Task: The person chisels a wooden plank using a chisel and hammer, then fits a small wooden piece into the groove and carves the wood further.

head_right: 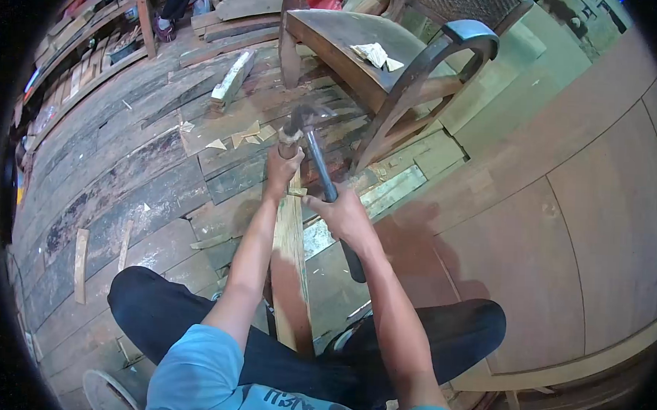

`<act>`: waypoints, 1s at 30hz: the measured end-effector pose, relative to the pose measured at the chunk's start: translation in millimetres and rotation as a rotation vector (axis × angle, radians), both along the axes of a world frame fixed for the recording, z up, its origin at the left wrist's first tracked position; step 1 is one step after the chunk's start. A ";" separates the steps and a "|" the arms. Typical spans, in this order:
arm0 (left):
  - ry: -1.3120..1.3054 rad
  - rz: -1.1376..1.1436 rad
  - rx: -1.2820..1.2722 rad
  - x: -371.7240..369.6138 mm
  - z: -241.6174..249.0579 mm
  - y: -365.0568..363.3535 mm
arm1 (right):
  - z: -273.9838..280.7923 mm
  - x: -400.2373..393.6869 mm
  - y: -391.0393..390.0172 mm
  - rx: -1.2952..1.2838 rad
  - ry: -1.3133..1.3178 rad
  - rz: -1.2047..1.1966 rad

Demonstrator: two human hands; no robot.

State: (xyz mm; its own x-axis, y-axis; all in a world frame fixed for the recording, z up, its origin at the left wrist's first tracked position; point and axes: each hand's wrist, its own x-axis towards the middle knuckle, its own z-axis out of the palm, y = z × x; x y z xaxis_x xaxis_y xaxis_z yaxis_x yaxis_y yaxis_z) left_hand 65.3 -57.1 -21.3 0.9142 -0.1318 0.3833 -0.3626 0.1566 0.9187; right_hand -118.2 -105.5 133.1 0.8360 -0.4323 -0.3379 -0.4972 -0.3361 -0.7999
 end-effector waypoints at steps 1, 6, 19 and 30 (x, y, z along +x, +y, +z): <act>0.041 -0.027 0.000 -0.7 1.4 1.3 | -3.9 3.6 0.1 -0.216 0.100 0.038; -0.047 0.009 -0.050 4.6 -9.2 -4.4 | 9.4 5.2 -5.7 0.076 -0.080 -0.062; -0.045 -0.061 -0.028 8.3 -9.5 -6.6 | 21.6 12.1 -22.6 -0.478 -0.566 -0.391; -0.055 -0.063 0.057 0.8 -8.7 -7.8 | 16.2 -4.8 -39.7 -0.380 -0.087 -0.095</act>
State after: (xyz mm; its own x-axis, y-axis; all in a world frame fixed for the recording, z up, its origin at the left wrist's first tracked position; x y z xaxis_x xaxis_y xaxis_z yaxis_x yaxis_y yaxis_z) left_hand 66.1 -65.0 -30.0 0.8810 -0.2116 0.4232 -0.4039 0.1292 0.9056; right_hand -123.0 -145.2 149.3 0.8047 -0.5897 -0.0689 -0.4761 -0.5716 -0.6683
